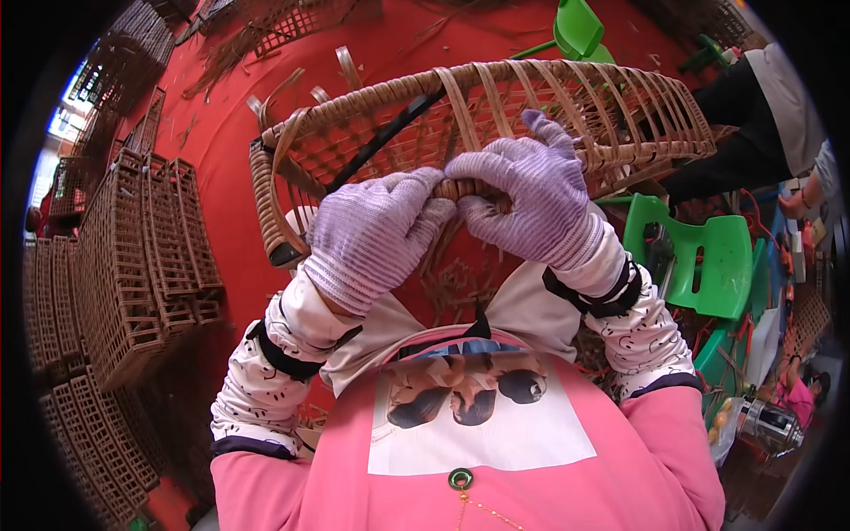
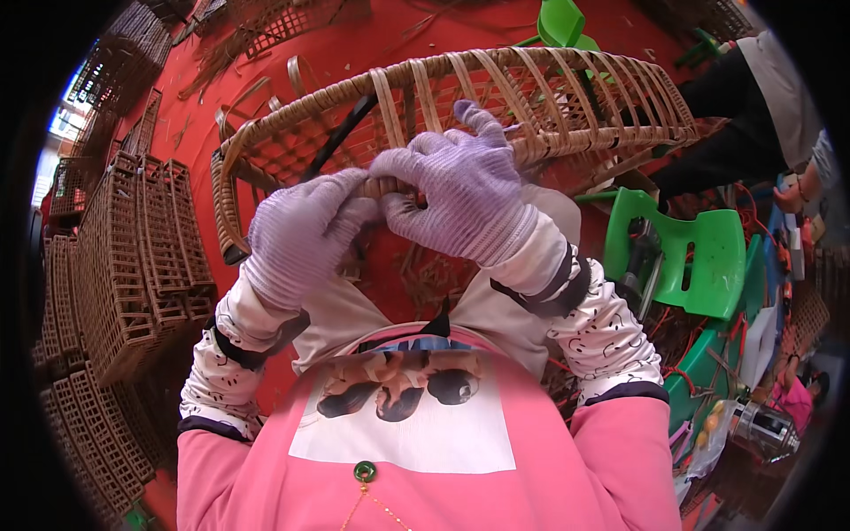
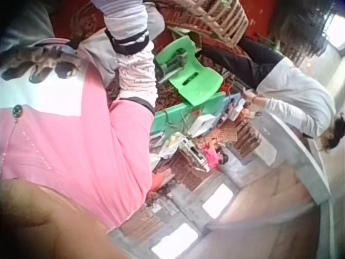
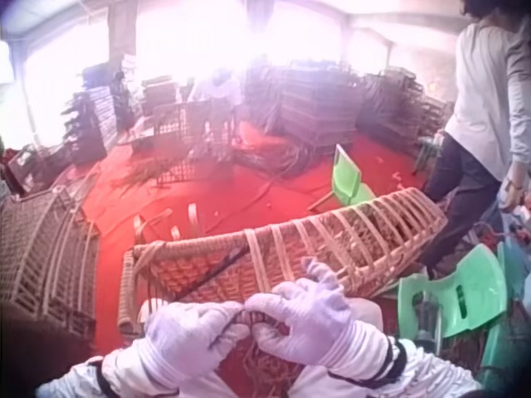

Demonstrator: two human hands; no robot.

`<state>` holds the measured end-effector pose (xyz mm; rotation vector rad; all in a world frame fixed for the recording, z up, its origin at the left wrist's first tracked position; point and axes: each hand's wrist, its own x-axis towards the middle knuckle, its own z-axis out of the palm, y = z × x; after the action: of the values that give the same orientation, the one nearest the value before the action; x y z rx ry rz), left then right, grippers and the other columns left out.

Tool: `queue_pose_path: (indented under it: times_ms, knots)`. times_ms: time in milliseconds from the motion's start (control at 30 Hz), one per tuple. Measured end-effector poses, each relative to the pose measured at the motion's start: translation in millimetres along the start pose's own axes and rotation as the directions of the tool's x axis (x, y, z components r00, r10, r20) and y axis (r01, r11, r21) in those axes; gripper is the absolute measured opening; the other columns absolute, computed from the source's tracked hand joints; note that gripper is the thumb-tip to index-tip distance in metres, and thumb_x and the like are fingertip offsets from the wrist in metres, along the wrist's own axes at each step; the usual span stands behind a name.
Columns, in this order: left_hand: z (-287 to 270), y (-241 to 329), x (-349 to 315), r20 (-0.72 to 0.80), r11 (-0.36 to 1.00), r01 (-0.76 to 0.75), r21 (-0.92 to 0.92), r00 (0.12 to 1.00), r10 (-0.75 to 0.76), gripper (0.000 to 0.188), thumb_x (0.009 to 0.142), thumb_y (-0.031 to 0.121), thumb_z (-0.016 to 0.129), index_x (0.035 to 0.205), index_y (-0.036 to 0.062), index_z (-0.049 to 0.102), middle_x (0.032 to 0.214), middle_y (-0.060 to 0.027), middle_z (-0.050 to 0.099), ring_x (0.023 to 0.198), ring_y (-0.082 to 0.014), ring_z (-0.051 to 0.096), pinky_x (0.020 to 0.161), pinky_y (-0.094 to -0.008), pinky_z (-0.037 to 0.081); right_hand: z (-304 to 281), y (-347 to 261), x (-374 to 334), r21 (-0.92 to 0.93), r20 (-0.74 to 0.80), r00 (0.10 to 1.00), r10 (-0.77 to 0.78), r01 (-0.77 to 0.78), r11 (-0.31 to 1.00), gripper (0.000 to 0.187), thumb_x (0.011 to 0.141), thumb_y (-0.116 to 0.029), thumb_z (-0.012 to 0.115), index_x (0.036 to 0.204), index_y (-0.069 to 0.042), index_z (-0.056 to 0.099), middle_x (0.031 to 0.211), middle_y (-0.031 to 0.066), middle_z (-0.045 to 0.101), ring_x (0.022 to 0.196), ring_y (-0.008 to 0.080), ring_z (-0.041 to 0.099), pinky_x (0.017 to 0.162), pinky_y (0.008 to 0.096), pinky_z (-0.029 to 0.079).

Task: Using a pneumatic nailer and manual weaving to assemble large wicker or bamboo structures for furniture manufacturing.

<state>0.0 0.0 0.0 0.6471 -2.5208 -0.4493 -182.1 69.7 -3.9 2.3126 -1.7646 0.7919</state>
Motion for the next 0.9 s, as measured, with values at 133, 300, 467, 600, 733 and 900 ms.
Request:
queue_pose_path:
  times_ms: [133, 300, 467, 600, 733, 900]
  knots:
    - [3, -2, 0, -0.026, 1.0, -0.03, 0.007, 0.999, 0.03, 0.023, 0.081, 0.025, 0.061, 0.095, 0.0079, 0.06, 0.08, -0.0111, 0.064, 0.07, -0.0281, 0.063, 0.059, -0.0379, 0.05, 5, 1, -1, 0.008, -0.069, 0.997, 0.044, -0.043, 0.999, 0.025, 0.067, -0.028, 0.063, 0.091, -0.02, 0.062, 0.074, 0.0036, 0.061, 0.074, 0.0223, 0.061, 0.097, 0.0445, 0.032]
    - [3, -3, -2, -0.025, 0.999, -0.035, 0.008, 0.999, 0.035, 0.024, 0.081, 0.026, 0.06, 0.097, 0.0083, 0.06, 0.081, -0.0114, 0.064, 0.07, -0.029, 0.063, 0.059, -0.0386, 0.05, 1, 1, -2, 0.064, -0.007, 0.998, 0.066, -0.065, 0.996, 0.026, 0.068, -0.03, 0.063, 0.092, -0.02, 0.062, 0.076, 0.0041, 0.061, 0.077, 0.0228, 0.062, 0.097, 0.045, 0.031]
    - [1, -6, -3, 0.006, 0.999, -0.037, -0.008, 0.999, 0.037, 0.025, 0.08, 0.025, 0.06, 0.099, 0.0087, 0.059, 0.084, -0.0119, 0.064, 0.071, -0.0302, 0.063, 0.06, -0.0394, 0.05, 5, -7, 2, 0.017, -0.036, 0.998, 0.047, -0.046, 0.999, 0.03, 0.067, -0.034, 0.063, 0.093, -0.019, 0.063, 0.078, 0.0042, 0.061, 0.079, 0.0235, 0.061, 0.095, 0.0444, 0.032]
    - [4, -6, -2, 0.028, 0.999, -0.035, -0.029, 0.999, 0.036, 0.026, 0.08, 0.025, 0.06, 0.1, 0.0086, 0.059, 0.085, -0.0118, 0.064, 0.071, -0.0302, 0.063, 0.061, -0.0389, 0.051, 10, -9, -1, -0.011, -0.057, 0.995, 0.078, -0.079, 0.997, 0.03, 0.064, -0.033, 0.064, 0.089, -0.016, 0.064, 0.076, 0.0045, 0.06, 0.076, 0.0245, 0.06, 0.091, 0.0432, 0.035]
    - [5, -4, -3, 0.012, 0.999, -0.049, -0.012, 0.999, 0.049, 0.029, 0.08, 0.025, 0.061, 0.102, 0.0071, 0.059, 0.085, -0.0113, 0.064, 0.071, -0.0293, 0.063, 0.061, -0.0379, 0.051, 10, -8, -3, -0.012, -0.114, 0.991, 0.064, -0.066, 0.998, 0.029, 0.061, -0.031, 0.064, 0.085, -0.015, 0.063, 0.073, 0.0045, 0.059, 0.072, 0.0248, 0.059, 0.087, 0.0421, 0.037]
    - [10, -5, -1, -0.048, 0.988, -0.146, 0.051, 0.988, 0.148, 0.03, 0.079, 0.025, 0.062, 0.102, 0.0061, 0.059, 0.086, -0.0108, 0.065, 0.071, -0.0282, 0.063, 0.061, -0.0367, 0.051, 9, -5, -6, -0.054, -0.144, 0.988, 0.053, -0.061, 0.997, 0.027, 0.061, -0.031, 0.064, 0.083, -0.015, 0.062, 0.072, 0.0042, 0.059, 0.073, 0.024, 0.059, 0.088, 0.0425, 0.038]
